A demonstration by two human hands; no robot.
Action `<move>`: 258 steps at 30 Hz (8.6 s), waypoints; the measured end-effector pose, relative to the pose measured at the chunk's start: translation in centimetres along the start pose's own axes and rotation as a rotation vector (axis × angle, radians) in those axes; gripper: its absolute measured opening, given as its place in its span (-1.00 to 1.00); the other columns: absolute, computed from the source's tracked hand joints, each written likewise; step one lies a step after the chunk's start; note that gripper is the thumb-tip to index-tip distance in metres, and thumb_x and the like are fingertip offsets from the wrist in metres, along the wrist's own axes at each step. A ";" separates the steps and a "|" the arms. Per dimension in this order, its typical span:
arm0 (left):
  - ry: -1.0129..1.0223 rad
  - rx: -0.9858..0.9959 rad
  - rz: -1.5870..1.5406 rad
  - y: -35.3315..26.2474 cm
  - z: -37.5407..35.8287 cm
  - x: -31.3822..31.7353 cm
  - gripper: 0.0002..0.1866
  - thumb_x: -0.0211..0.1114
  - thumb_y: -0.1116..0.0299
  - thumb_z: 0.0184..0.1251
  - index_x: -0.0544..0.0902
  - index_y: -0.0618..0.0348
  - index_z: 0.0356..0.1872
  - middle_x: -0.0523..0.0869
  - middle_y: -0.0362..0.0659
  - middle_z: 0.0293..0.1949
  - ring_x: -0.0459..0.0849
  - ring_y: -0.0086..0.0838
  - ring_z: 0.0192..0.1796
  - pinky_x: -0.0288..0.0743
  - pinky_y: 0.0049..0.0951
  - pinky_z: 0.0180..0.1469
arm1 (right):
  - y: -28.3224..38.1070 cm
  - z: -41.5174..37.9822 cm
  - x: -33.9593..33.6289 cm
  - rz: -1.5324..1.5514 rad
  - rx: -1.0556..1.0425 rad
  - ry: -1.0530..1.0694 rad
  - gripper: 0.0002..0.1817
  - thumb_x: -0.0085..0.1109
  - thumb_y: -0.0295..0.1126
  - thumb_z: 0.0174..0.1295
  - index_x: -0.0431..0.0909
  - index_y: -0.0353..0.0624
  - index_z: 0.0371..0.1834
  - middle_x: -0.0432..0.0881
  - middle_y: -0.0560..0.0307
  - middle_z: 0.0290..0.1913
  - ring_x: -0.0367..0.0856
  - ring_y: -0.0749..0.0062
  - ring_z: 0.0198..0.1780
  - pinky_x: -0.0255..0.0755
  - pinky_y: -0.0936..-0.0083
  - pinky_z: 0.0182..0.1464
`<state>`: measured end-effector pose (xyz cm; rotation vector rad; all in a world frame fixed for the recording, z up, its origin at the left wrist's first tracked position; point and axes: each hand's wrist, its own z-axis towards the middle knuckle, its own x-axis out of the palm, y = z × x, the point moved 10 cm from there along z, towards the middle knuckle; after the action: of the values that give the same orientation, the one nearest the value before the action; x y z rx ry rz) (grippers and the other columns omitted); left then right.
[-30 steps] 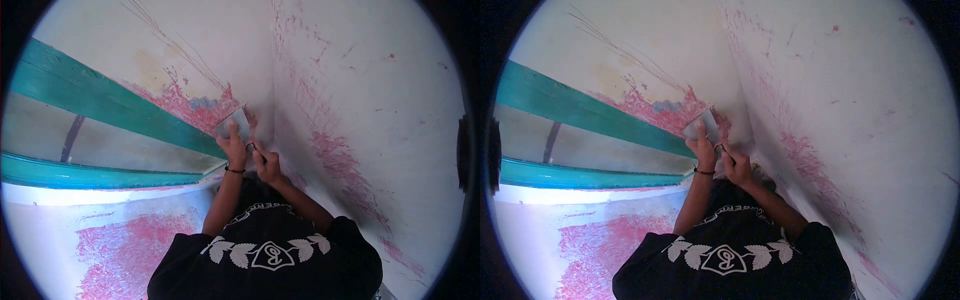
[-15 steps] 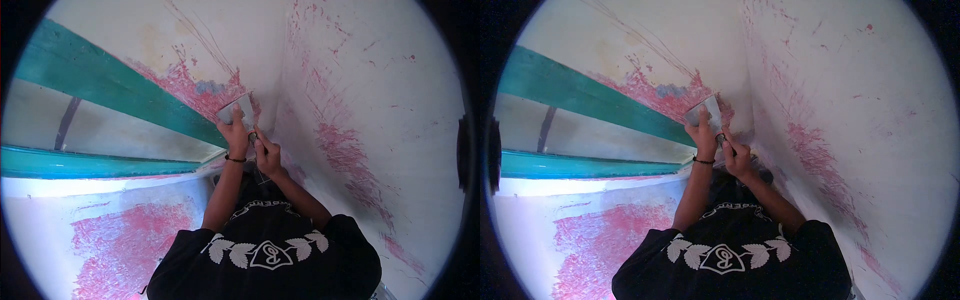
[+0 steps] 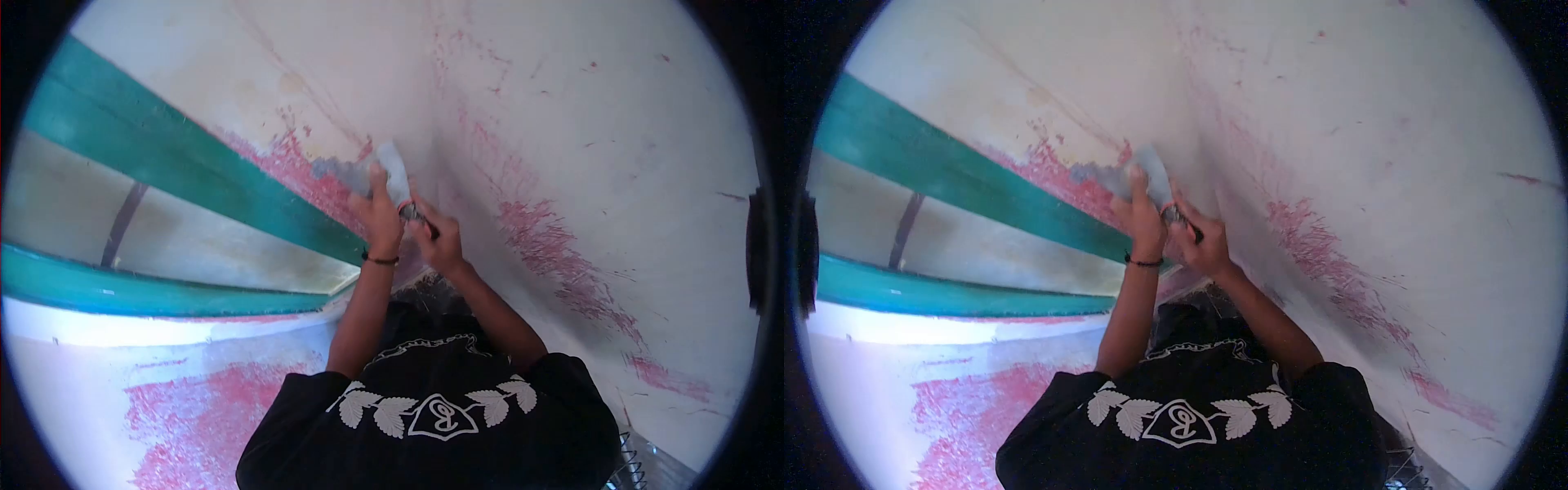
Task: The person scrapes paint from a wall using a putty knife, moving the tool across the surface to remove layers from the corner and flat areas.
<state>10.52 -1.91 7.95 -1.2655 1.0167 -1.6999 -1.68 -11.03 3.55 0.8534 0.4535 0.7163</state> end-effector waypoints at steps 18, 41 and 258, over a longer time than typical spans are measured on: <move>0.118 -0.238 -0.090 9.4 -1.3 -2.5 -0.66 0.24 0.17 0.56 0.66 0.33 -0.08 0.76 -0.13 -0.22 0.73 -0.44 -0.24 0.64 -0.40 -0.18 | -6.0 -3.8 0.7 -0.127 0.025 0.069 -0.45 0.27 -0.48 0.28 0.50 -0.30 0.37 0.75 -0.15 -0.27 0.69 0.19 -0.44 0.56 0.40 -0.31; 0.213 -0.315 0.054 10.8 -2.0 -2.8 -0.66 0.24 0.21 0.56 0.63 0.34 0.07 0.75 -0.07 -0.05 0.74 -0.37 -0.06 0.64 -0.34 -0.01 | -7.1 -4.4 0.4 -0.158 0.029 0.006 -0.38 0.32 -0.46 0.26 0.46 -0.18 0.43 0.68 -0.04 -0.42 0.57 0.26 -0.57 0.49 0.41 -0.43; 0.089 -0.353 -0.023 15.7 -2.4 -6.4 -0.76 0.39 0.28 0.44 0.71 0.26 -0.08 0.73 -0.25 -0.16 0.62 -0.58 -0.18 0.49 -0.48 -0.11 | -10.7 -7.7 0.5 -0.168 0.072 0.000 -0.48 0.24 -0.44 0.35 0.51 -0.18 0.39 0.77 0.16 -0.23 0.41 0.55 -0.63 0.41 0.56 -0.45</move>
<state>11.37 -1.72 -9.12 -1.4336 1.4065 -1.6541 -2.01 -11.46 -9.67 0.8712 0.5469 0.5479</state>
